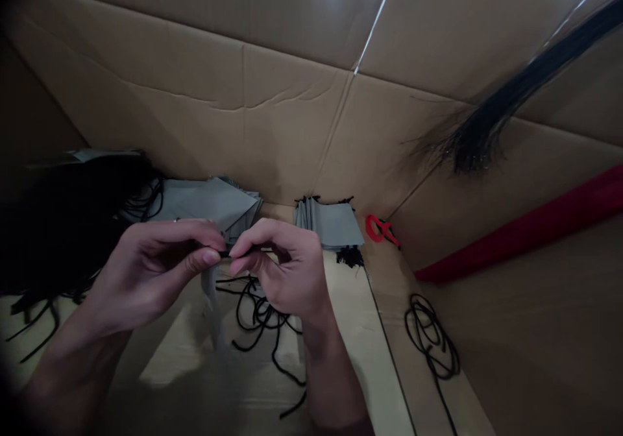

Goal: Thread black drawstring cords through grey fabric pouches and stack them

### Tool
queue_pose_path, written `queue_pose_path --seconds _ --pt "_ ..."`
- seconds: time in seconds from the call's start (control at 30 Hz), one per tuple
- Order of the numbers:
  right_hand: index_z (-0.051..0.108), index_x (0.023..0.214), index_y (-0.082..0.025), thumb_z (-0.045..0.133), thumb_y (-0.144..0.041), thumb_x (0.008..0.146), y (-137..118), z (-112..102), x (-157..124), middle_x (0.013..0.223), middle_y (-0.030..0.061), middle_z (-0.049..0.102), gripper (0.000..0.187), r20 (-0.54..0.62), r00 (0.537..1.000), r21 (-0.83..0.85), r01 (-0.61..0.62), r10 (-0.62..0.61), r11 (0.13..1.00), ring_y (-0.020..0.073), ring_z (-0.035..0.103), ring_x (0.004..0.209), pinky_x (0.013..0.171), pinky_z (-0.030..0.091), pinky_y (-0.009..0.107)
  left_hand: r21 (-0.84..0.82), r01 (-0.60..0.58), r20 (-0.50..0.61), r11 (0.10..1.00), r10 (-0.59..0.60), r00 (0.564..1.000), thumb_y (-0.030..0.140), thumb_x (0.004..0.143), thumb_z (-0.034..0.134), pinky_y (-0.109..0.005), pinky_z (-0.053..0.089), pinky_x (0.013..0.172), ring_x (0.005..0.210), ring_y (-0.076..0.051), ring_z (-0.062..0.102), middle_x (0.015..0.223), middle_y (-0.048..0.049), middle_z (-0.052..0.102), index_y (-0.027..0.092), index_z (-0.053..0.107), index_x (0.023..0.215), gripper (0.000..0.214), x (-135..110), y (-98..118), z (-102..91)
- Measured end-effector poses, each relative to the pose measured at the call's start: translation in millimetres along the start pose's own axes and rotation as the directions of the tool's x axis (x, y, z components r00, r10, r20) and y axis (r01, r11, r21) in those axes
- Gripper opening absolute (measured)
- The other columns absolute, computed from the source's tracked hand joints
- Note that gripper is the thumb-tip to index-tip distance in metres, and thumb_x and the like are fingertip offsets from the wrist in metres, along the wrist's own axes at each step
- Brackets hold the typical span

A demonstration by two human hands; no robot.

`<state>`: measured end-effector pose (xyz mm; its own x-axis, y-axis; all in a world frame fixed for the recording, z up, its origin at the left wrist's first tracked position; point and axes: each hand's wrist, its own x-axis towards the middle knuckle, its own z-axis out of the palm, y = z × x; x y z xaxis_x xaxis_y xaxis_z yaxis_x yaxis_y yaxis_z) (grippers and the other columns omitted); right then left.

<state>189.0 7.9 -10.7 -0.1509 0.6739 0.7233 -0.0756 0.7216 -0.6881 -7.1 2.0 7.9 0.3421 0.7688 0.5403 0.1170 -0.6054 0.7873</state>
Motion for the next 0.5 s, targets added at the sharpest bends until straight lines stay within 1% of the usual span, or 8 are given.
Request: queue_pose_path --seconds 0.1,0.2,0.27,0.3,0.4,0.5 --pt "0.076 0.085 -0.023 0.085 -0.034 0.092 -3 2 -1 0.072 -0.0017 0.073 0.016 -0.04 0.999 0.043 -0.029 0.031 0.999 0.0131 0.07 0.062 0.054 0.057 0.024 -0.025 0.012 -0.025 1.0 -0.012 1.0 0.021 0.096 0.072 -0.027 0.043 0.056 0.064 -0.015 0.057 0.07 -0.0011 0.066 0.019 0.074 0.083 0.014 -1 -1 -0.9" --pt "0.081 0.096 -0.023 0.08 -0.025 0.096 -8 -2 1 0.08 -0.0001 0.077 0.002 0.025 0.999 -0.009 -0.042 0.042 0.999 0.0124 0.072 0.064 0.057 0.06 0.024 -0.036 0.06 -0.048 0.998 -0.062 0.997 0.022 0.095 0.072 -0.026 0.041 0.052 0.063 -0.014 0.056 0.071 -0.002 0.067 0.019 0.074 0.084 0.012 -1 0 -0.7" --pt "0.083 0.104 -0.025 0.077 -0.019 0.097 -10 -7 1 0.087 0.0015 0.08 0.01 0.059 0.998 -0.092 -0.02 0.025 0.996 0.0135 0.074 0.069 0.061 0.062 0.025 -0.036 0.088 -0.049 0.995 -0.09 0.995 0.024 0.095 0.071 -0.025 0.04 0.05 0.063 -0.014 0.057 0.074 -0.0034 0.069 0.018 0.075 0.084 0.013 1 0 -0.1" --pt "0.083 0.105 -0.025 0.077 -0.018 0.097 -10 -9 2 0.089 0.0018 0.081 0.013 0.054 0.999 -0.125 -0.001 0.007 0.992 0.014 0.075 0.07 0.061 0.062 0.026 -0.034 0.098 -0.045 0.995 -0.1 0.994 0.024 0.095 0.07 -0.024 0.039 0.049 0.063 -0.014 0.057 0.075 -0.0041 0.07 0.018 0.076 0.084 0.014 1 0 0.4" --pt "0.082 0.104 -0.026 0.076 -0.015 0.097 -9 -11 2 0.086 0.0002 0.082 0.014 -0.017 0.999 -0.215 0.042 -0.047 0.976 0.0134 0.074 0.067 0.06 0.061 0.026 -0.017 0.108 -0.054 0.994 -0.109 0.993 0.025 0.094 0.071 -0.023 0.039 0.047 0.06 -0.013 0.055 0.074 -0.0041 0.071 0.017 0.076 0.082 0.015 4 0 1.4" --pt "0.081 0.097 -0.026 0.07 -0.012 0.101 -8 -9 2 0.08 -0.0016 0.079 0.018 -0.09 0.99 -0.361 0.068 -0.108 0.93 0.0124 0.072 0.064 0.061 0.06 0.026 0.024 0.085 -0.07 0.996 -0.084 0.994 0.025 0.095 0.07 -0.023 0.039 0.048 0.057 -0.012 0.052 0.069 -0.0021 0.068 0.017 0.077 0.083 0.016 6 1 1.5"
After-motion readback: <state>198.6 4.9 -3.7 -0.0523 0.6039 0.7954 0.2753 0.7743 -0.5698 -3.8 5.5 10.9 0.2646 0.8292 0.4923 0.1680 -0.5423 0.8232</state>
